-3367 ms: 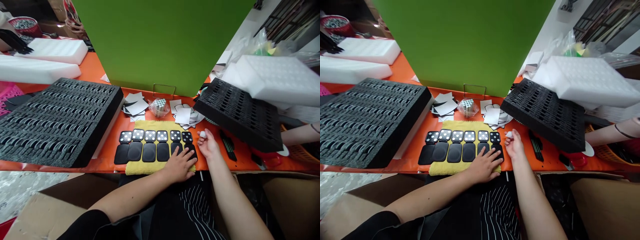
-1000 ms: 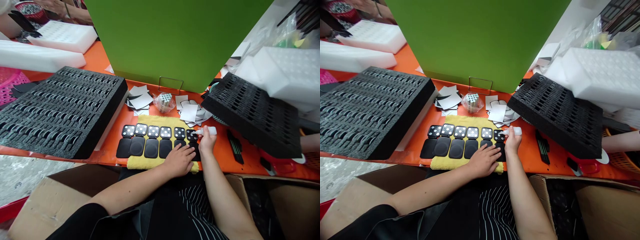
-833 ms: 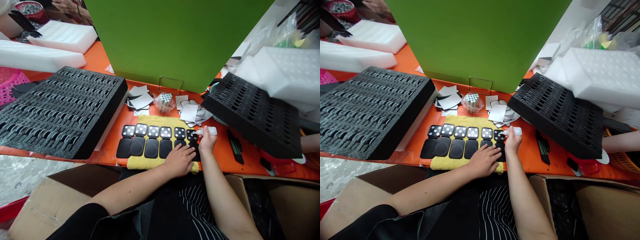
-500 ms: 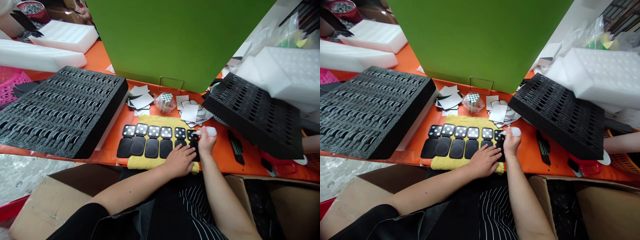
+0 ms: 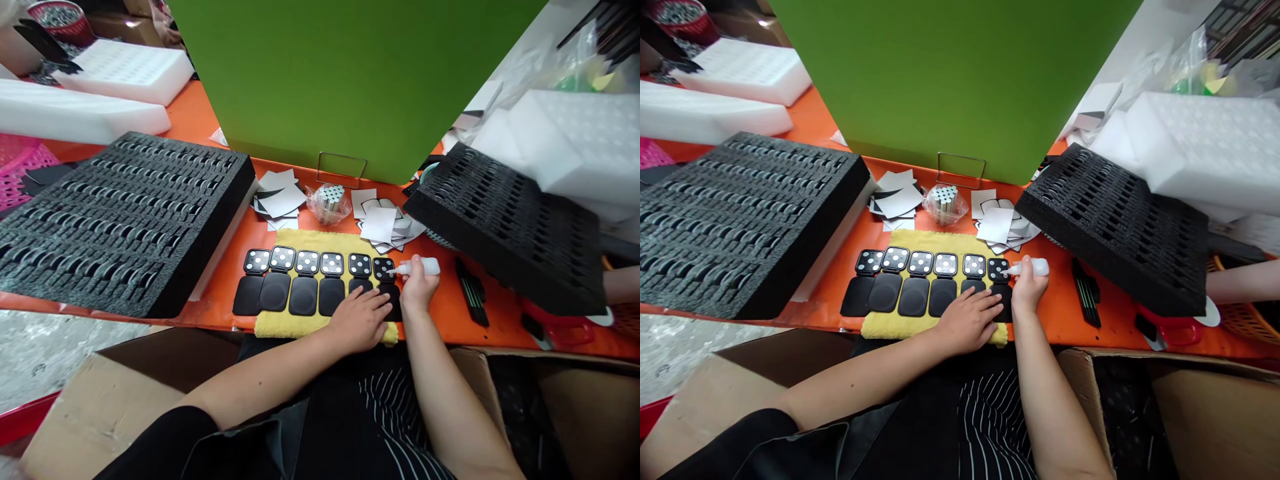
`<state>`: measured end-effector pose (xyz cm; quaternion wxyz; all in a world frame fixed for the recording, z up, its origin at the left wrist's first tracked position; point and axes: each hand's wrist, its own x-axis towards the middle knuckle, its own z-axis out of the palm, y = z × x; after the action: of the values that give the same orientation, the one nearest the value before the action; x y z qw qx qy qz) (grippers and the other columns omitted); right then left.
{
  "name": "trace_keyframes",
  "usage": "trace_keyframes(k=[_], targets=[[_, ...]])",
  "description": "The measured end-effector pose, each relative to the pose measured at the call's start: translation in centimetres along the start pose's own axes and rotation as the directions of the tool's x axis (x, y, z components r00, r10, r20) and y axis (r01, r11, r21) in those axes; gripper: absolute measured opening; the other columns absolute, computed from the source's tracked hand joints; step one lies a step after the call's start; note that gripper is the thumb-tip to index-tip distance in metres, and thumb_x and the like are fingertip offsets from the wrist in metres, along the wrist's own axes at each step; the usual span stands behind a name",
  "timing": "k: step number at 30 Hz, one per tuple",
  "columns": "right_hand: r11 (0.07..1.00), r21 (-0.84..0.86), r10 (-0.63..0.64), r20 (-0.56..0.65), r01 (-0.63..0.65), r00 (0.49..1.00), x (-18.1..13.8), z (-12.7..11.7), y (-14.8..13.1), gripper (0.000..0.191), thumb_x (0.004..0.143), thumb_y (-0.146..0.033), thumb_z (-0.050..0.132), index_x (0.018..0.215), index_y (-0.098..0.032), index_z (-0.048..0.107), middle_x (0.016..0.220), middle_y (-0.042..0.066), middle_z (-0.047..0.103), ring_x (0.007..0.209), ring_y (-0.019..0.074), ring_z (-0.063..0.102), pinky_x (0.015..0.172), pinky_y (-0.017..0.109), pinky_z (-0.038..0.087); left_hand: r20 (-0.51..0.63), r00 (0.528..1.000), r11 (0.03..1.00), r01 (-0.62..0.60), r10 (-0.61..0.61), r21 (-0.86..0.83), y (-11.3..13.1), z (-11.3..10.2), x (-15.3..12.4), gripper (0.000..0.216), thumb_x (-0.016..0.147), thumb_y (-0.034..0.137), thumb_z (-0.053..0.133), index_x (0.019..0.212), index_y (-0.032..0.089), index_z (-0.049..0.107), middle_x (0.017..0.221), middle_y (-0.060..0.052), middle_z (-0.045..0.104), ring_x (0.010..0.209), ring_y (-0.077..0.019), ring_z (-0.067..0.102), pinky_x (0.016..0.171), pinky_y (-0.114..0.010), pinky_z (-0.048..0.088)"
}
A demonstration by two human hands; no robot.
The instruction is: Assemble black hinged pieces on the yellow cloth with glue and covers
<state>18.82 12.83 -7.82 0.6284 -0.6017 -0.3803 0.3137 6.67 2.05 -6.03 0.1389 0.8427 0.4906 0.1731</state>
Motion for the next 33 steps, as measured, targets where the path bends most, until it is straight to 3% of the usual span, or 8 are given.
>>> trace_keyframes(k=[11, 19, 26, 33], targets=[[0.985, -0.146, -0.084, 0.063, 0.093, 0.994, -0.2, -0.1, -0.1, 0.028, 0.074, -0.042, 0.051, 0.069, -0.015, 0.053, 0.060, 0.001, 0.059, 0.047, 0.0113, 0.053, 0.041, 0.021, 0.038, 0.016, 1.000, 1.000, -0.001, 0.001, 0.030, 0.1, -0.1, 0.0, 0.038, 0.085, 0.034, 0.039, 0.120, 0.024, 0.046, 0.131, 0.000, 0.043, 0.122, -0.0184, 0.033, 0.102, -0.039, 0.024], [0.983, -0.136, -0.114, 0.067, 0.122, 0.991, -0.4, 0.0, -0.3, 0.024, 0.074, -0.040, 0.053, 0.069, -0.016, 0.052, 0.060, 0.001, 0.060, 0.051, 0.0118, 0.055, 0.047, 0.022, 0.041, 0.007, 1.000, 1.000, -0.001, 0.001, 0.014, 0.0, -0.1, 0.0, 0.038, 0.085, 0.035, 0.038, 0.121, 0.024, 0.046, 0.131, 0.000, 0.043, 0.122, -0.0187, 0.034, 0.102, -0.039, 0.024], [0.998, 0.033, 0.059, -0.026, -0.058, 0.998, 0.0, -0.3, -0.8, 0.028, 0.070, -0.043, 0.056, 0.074, -0.015, 0.052, 0.061, 0.000, 0.060, 0.040, 0.0074, 0.046, 0.035, 0.018, 0.033, 0.018, 1.000, 1.000, 0.002, -0.003, 0.023, 0.1, 0.0, 0.1, 0.038, 0.084, 0.034, 0.040, 0.120, 0.024, 0.047, 0.130, 0.001, 0.044, 0.122, -0.0173, 0.034, 0.102, -0.039, 0.026], [0.995, 0.063, 0.068, 0.200, -0.082, 0.977, -1.5, 1.3, -1.6, 0.030, 0.070, -0.043, 0.056, 0.081, -0.015, 0.053, 0.064, 0.001, 0.060, 0.043, 0.0070, 0.046, 0.037, 0.018, 0.035, -0.031, 0.997, 0.997, 0.063, -0.065, -0.055, -0.7, -1.3, -0.9, 0.037, 0.084, 0.034, 0.039, 0.117, 0.021, 0.050, 0.126, -0.003, 0.048, 0.118, -0.0205, 0.039, 0.102, -0.042, 0.026]])
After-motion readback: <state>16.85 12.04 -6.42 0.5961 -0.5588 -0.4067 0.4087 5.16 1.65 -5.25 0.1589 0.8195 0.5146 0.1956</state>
